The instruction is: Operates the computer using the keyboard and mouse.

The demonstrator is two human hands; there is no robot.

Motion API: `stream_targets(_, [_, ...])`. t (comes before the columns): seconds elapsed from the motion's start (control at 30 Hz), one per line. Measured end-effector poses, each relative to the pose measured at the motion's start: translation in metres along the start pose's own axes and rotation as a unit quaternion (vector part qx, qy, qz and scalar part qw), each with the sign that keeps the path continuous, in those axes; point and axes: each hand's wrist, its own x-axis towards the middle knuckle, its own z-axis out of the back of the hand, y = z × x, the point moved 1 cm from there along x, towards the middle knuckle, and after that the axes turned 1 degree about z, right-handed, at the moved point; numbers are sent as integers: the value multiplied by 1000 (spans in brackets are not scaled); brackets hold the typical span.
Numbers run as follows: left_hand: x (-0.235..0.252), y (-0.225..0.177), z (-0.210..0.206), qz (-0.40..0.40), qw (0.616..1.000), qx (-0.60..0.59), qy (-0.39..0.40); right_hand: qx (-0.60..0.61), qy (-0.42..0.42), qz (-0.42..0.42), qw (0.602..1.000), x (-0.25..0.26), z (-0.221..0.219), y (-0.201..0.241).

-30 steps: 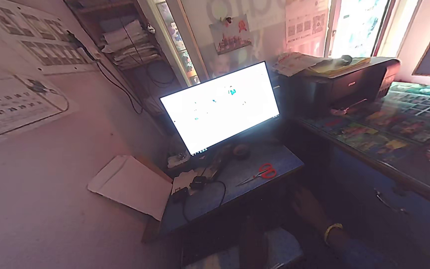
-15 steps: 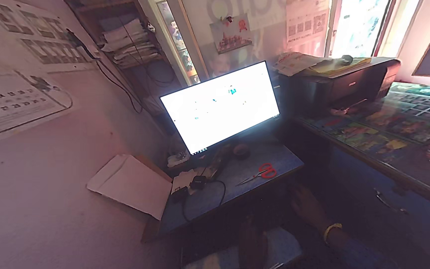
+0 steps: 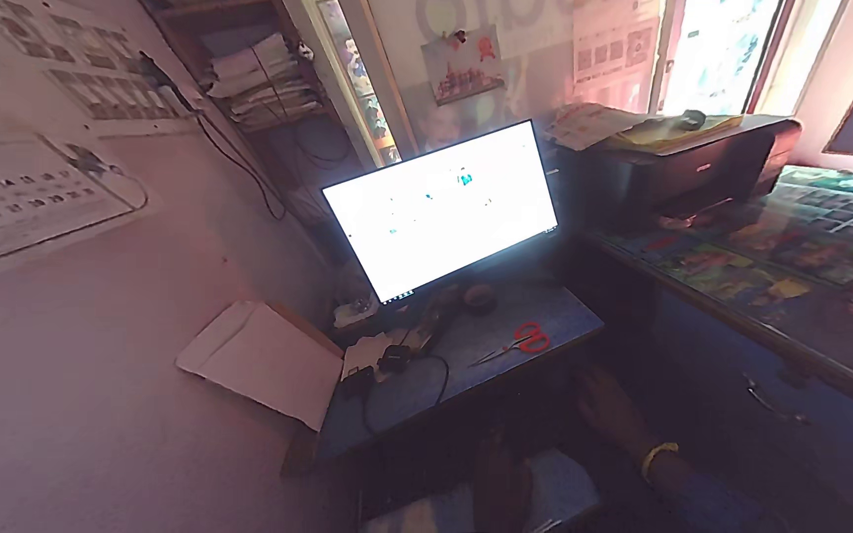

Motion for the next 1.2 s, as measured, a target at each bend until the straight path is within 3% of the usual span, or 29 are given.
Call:
stream_targets(0.57, [4,3,2,-2,999,47,-3,-16,7,20,1000,7,-2,1])
stream_targets(0.7, [12,-10,33,66,988,75,119,-21,14,24,999,5,-4,-1])
stream_targets(0.8, [1,9,44,77,987,129,50,-17,14,19,1000,2,-6,-4])
stream_targets(0.87, [-2,25,65,131,972,175,81,-17,10,19,1000,3,-5,-3])
stream_targets(0.9, [-5,41,72,160,966,181,88,-17,13,12,1000,4,-3,-1])
stream_targets(1.07, [-28,138,73,229,954,191,-30,4,36,-54,998,4,6,9])
stream_targets(1.2, [-37,140,74,240,949,192,-70,-8,25,-40,999,1,2,8])
